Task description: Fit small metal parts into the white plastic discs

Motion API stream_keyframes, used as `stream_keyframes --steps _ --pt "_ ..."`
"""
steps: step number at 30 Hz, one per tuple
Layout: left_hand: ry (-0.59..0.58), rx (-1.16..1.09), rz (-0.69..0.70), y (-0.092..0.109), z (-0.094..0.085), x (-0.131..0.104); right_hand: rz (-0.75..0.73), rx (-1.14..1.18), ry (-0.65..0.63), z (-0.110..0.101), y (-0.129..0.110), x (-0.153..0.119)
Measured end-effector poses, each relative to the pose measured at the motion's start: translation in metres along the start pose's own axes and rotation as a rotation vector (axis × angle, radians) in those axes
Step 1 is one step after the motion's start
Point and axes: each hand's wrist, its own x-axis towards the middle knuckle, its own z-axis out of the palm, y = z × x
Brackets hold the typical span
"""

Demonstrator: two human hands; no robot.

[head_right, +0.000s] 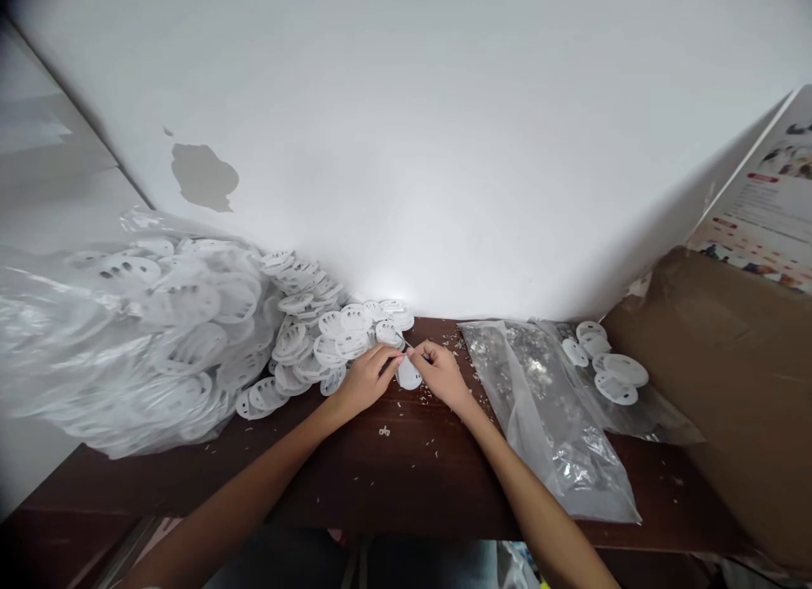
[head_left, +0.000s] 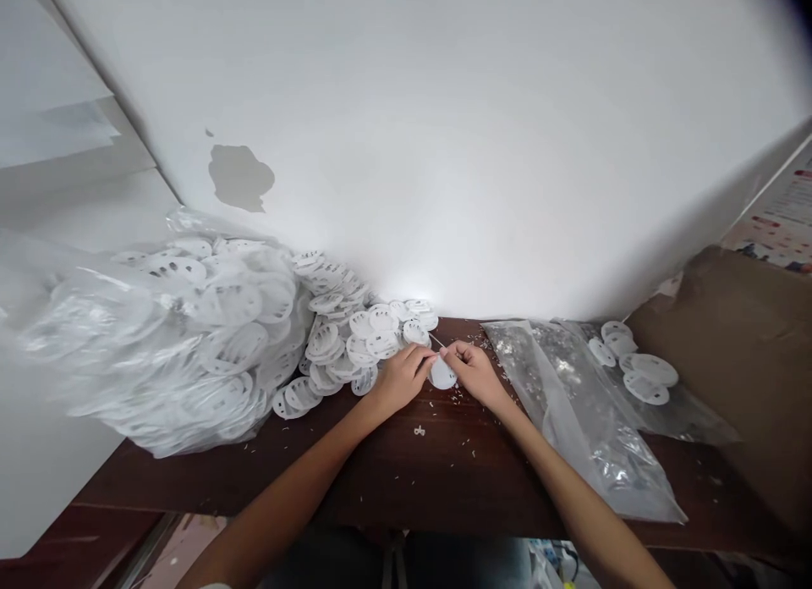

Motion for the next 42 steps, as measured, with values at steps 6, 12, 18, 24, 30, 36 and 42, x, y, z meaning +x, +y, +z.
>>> stream_keyframes --steps 6,12,18,24,30,36,42 --pt "-0.049 0.156 0.140 -0.004 -0.010 0.005 0.141 0.376 -0.102 0.009 0.004 -0.012" --pt "0.128 -0.157 -0.100 0.007 -0.007 0.006 0.045 0.499 0.009 0.012 0.004 -0.012" --pt "0.198 -0.975 -0.634 0.036 0.026 0.016 -0.094 0.572 0.180 0.004 0.000 -0.006" --pt "0.222 -1.225 -0.658 0.044 0.041 0.027 -0.084 0.461 0.331 -0.011 0.005 0.003" --pt "0.080 -1.206 -0.692 0.036 0.049 0.019 -0.069 0.743 0.434 -0.033 0.006 0.014" --pt "0.086 -1.257 -0.762 0.036 0.056 0.009 -0.109 0.467 0.369 -0.018 0.008 0.004" --pt "0.134 -1.263 -0.799 0.036 0.056 0.010 -0.084 0.255 0.433 -0.009 0.001 -0.006"
